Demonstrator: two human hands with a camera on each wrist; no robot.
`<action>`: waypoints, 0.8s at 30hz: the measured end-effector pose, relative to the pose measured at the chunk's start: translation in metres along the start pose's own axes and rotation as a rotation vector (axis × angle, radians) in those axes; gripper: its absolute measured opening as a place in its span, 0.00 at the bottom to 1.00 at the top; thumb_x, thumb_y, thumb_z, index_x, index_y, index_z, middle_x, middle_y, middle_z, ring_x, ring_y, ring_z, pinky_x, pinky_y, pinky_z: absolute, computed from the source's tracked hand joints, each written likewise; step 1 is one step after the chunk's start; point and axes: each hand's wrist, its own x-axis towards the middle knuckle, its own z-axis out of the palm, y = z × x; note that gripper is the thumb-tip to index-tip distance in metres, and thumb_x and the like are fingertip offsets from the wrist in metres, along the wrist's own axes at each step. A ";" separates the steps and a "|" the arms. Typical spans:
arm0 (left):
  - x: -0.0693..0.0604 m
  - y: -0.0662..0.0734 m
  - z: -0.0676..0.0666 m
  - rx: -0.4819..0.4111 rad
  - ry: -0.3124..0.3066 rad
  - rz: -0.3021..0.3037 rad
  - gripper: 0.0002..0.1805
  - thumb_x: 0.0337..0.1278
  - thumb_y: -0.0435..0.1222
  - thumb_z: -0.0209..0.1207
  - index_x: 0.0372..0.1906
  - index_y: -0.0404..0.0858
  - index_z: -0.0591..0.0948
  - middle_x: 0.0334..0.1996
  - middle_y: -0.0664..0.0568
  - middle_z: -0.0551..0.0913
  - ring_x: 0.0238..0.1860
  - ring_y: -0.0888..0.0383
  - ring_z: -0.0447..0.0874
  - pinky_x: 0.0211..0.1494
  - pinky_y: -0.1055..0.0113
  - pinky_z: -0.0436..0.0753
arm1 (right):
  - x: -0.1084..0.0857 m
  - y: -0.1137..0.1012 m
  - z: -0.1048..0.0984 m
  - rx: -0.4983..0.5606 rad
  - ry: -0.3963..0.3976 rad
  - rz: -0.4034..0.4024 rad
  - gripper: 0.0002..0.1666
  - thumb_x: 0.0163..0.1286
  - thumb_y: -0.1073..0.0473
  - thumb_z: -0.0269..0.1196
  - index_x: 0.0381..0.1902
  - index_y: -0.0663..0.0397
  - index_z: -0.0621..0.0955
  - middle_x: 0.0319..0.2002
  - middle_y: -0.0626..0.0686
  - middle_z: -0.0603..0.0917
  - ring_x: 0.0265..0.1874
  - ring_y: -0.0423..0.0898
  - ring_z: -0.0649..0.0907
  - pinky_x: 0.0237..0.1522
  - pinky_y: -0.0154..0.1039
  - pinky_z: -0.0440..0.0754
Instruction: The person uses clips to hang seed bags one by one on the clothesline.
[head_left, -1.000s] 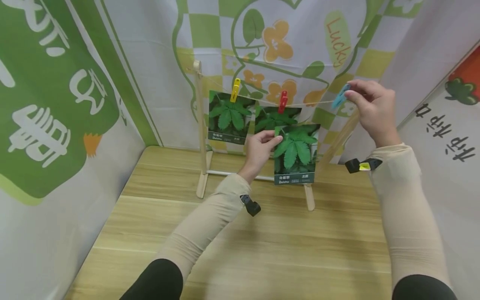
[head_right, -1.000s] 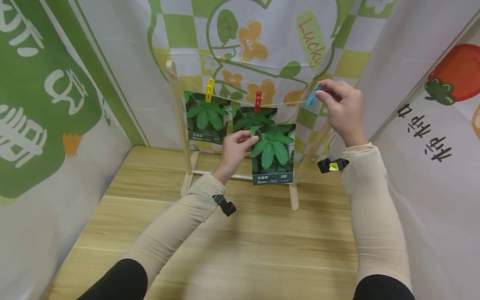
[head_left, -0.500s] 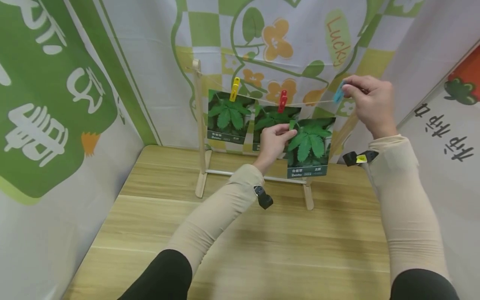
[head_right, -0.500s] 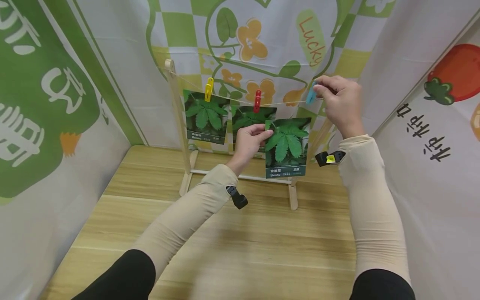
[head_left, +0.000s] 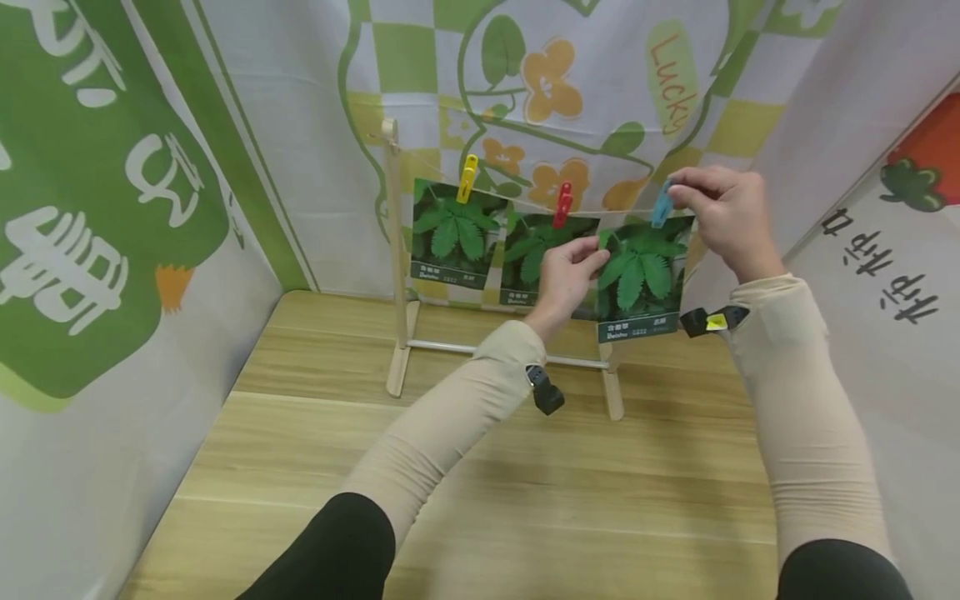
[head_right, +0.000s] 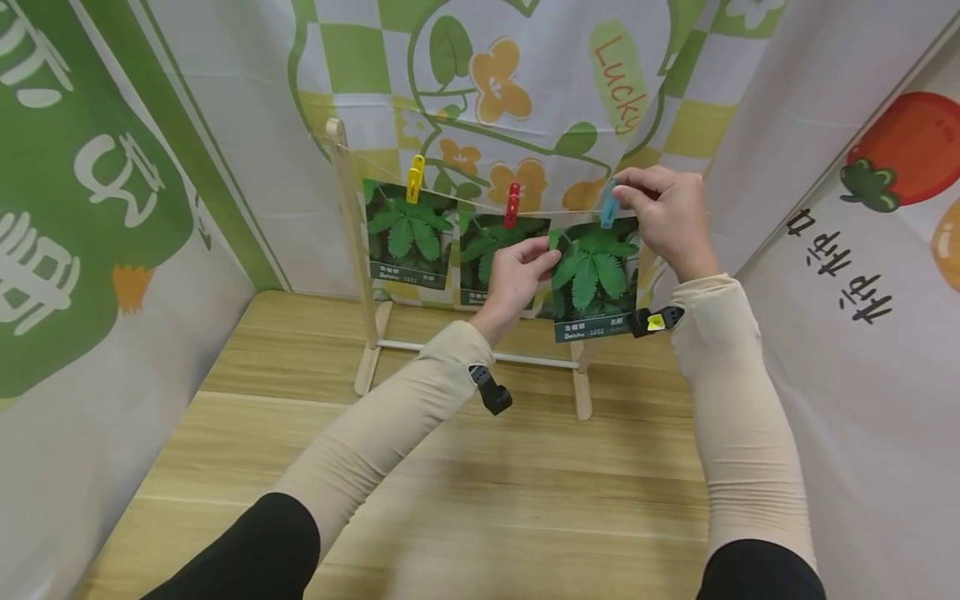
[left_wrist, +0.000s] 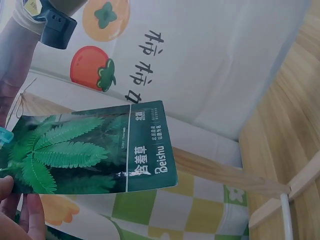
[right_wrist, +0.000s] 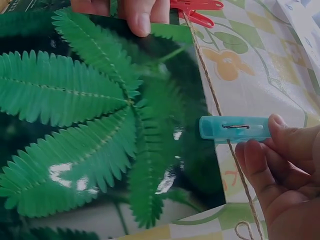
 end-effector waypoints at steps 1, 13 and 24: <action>0.000 0.000 0.001 -0.003 -0.001 0.000 0.17 0.61 0.30 0.62 0.54 0.32 0.82 0.47 0.40 0.86 0.45 0.51 0.86 0.42 0.71 0.85 | 0.000 0.000 0.000 -0.004 -0.001 -0.001 0.16 0.66 0.60 0.65 0.45 0.68 0.85 0.29 0.25 0.80 0.30 0.27 0.80 0.31 0.20 0.76; 0.004 0.006 0.002 0.001 -0.003 -0.030 0.16 0.65 0.30 0.57 0.57 0.33 0.81 0.51 0.41 0.85 0.52 0.49 0.84 0.49 0.70 0.85 | 0.001 -0.003 0.000 -0.057 -0.076 0.013 0.18 0.68 0.57 0.64 0.50 0.64 0.84 0.29 0.31 0.83 0.23 0.29 0.79 0.25 0.21 0.77; -0.003 0.000 -0.008 0.054 -0.022 0.035 0.16 0.65 0.33 0.59 0.57 0.37 0.81 0.53 0.46 0.85 0.53 0.54 0.84 0.52 0.72 0.82 | -0.008 0.001 0.000 0.136 -0.032 0.073 0.20 0.66 0.63 0.65 0.53 0.70 0.80 0.31 0.28 0.83 0.26 0.28 0.82 0.32 0.20 0.80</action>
